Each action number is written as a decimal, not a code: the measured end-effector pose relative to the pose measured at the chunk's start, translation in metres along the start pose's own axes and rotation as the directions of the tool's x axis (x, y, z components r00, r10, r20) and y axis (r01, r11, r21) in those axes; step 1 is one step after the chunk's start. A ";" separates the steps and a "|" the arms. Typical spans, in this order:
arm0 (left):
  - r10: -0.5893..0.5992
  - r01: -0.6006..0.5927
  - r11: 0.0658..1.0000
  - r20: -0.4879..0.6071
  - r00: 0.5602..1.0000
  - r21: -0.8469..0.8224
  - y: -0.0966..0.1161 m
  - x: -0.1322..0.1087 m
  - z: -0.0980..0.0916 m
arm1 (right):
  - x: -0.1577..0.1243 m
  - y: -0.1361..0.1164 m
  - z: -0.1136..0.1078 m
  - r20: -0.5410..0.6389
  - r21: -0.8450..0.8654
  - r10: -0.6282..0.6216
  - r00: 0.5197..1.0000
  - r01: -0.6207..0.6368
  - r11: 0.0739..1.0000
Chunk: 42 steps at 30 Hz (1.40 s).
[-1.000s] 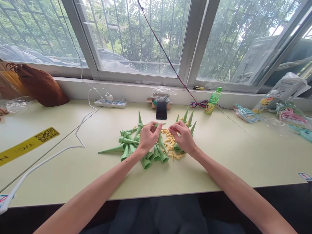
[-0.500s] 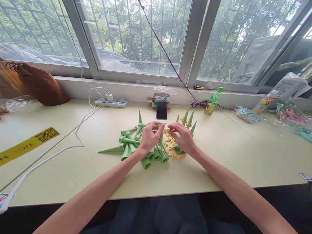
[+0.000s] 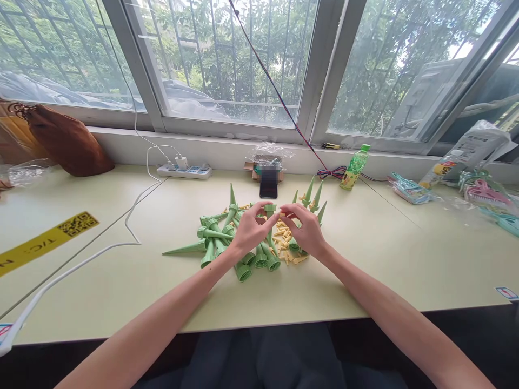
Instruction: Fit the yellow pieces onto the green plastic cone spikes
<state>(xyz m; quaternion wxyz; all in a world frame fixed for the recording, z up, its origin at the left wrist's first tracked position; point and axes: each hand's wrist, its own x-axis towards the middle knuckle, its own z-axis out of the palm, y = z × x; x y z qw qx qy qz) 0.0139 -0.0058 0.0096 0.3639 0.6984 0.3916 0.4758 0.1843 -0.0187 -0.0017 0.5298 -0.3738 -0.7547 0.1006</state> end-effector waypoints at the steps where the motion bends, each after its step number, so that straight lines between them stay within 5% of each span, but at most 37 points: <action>1: 0.000 0.000 1.000 0.007 1.000 0.003 0.001 0.000 0.000 | 0.000 0.000 0.000 -0.005 -0.001 0.002 1.000 -0.002 1.000; 42: -0.009 0.008 1.000 0.076 0.997 0.011 0.003 -0.002 0.000 | 0.000 0.000 0.000 -0.057 -0.024 0.094 0.994 -0.096 0.995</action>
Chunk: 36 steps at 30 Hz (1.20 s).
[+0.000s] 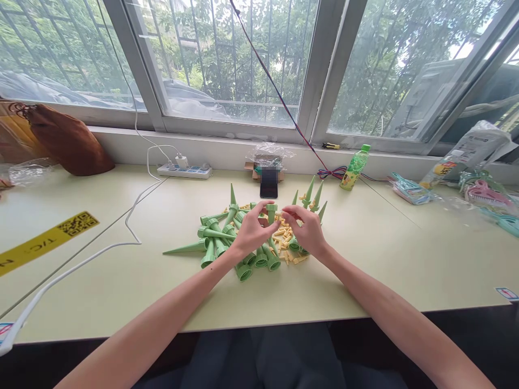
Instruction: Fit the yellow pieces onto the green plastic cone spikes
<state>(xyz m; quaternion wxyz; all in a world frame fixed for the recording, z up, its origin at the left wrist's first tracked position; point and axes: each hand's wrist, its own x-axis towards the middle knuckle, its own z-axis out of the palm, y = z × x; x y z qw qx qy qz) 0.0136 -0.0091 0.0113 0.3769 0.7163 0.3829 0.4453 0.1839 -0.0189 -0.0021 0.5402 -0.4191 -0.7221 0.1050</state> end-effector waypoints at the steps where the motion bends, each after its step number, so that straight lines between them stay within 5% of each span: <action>1: -0.001 0.001 1.000 0.002 1.000 -0.002 0.000 0.000 0.000 | 0.000 0.000 0.000 0.001 -0.003 -0.004 1.000 0.004 1.000; 36: -0.003 0.003 1.000 0.017 1.000 -0.028 0.004 -0.001 0.000 | 0.000 0.003 -0.001 0.094 -0.135 0.020 0.995 -0.007 0.991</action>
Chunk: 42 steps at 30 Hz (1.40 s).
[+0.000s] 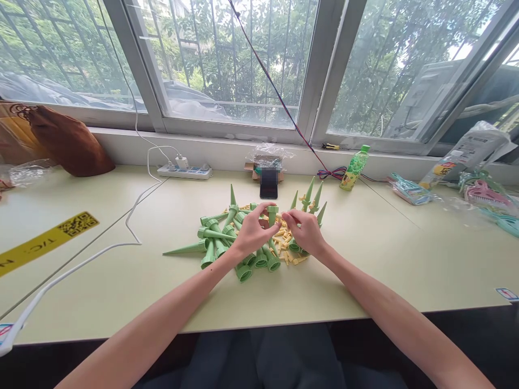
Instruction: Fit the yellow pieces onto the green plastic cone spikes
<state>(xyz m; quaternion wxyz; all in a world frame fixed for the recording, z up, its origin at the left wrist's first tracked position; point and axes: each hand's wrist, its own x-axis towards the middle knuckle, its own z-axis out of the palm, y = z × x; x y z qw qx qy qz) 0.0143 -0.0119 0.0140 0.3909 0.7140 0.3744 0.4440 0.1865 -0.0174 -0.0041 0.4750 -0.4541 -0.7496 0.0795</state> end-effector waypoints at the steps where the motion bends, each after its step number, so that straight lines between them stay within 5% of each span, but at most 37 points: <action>1: 0.005 -0.005 1.000 0.000 1.000 0.003 0.000 0.000 0.000 | 0.000 0.000 0.000 0.001 -0.009 0.002 1.000 -0.002 1.000; 27: 0.002 -0.003 0.999 -0.051 0.999 -0.032 -0.005 0.002 0.000 | -0.001 -0.005 0.000 0.000 0.198 0.054 0.999 -0.053 0.979; 42: 0.017 -0.017 0.999 0.001 1.000 -0.032 -0.002 0.000 0.001 | -0.001 -0.002 -0.001 0.032 0.058 0.086 0.996 -0.088 0.994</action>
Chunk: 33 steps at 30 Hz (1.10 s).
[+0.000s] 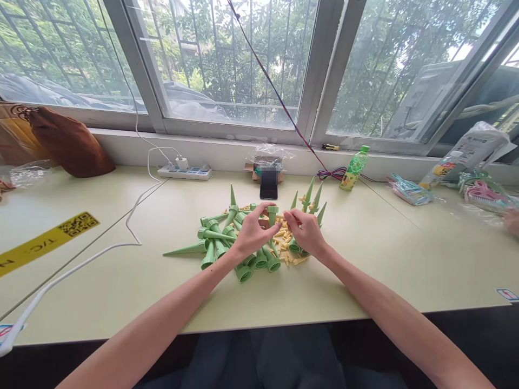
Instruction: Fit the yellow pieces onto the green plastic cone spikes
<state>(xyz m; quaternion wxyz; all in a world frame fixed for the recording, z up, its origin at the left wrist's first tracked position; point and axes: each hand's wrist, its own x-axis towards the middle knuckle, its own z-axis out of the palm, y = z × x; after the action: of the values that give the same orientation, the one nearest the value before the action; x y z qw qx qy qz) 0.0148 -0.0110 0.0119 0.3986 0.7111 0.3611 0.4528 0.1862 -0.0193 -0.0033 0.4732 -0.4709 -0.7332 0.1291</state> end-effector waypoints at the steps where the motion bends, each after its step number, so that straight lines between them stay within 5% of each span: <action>1: -0.003 0.003 1.000 -0.001 1.000 0.000 0.000 0.000 0.000 | 0.000 0.000 0.000 0.000 0.007 0.001 1.000 -0.001 1.000; 7: -0.007 0.008 1.000 -0.034 0.999 0.009 -0.003 0.002 0.000 | -0.001 -0.006 -0.001 -0.012 0.118 -0.017 1.000 0.018 0.993; 21: -0.016 0.015 1.000 0.035 0.999 0.023 0.002 0.000 0.000 | 0.000 0.001 0.000 0.011 -0.018 -0.011 1.000 0.011 1.000; 33: -0.003 0.003 1.000 -0.028 1.000 0.013 -0.003 0.001 0.000 | -0.001 -0.007 -0.001 0.013 0.068 -0.014 1.000 0.013 0.998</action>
<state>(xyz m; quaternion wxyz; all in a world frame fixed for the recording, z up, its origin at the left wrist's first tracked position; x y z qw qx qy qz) 0.0149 -0.0084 0.0096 0.3896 0.7066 0.3707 0.4598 0.1826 -0.0239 0.0014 0.4848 -0.4489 -0.7347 0.1538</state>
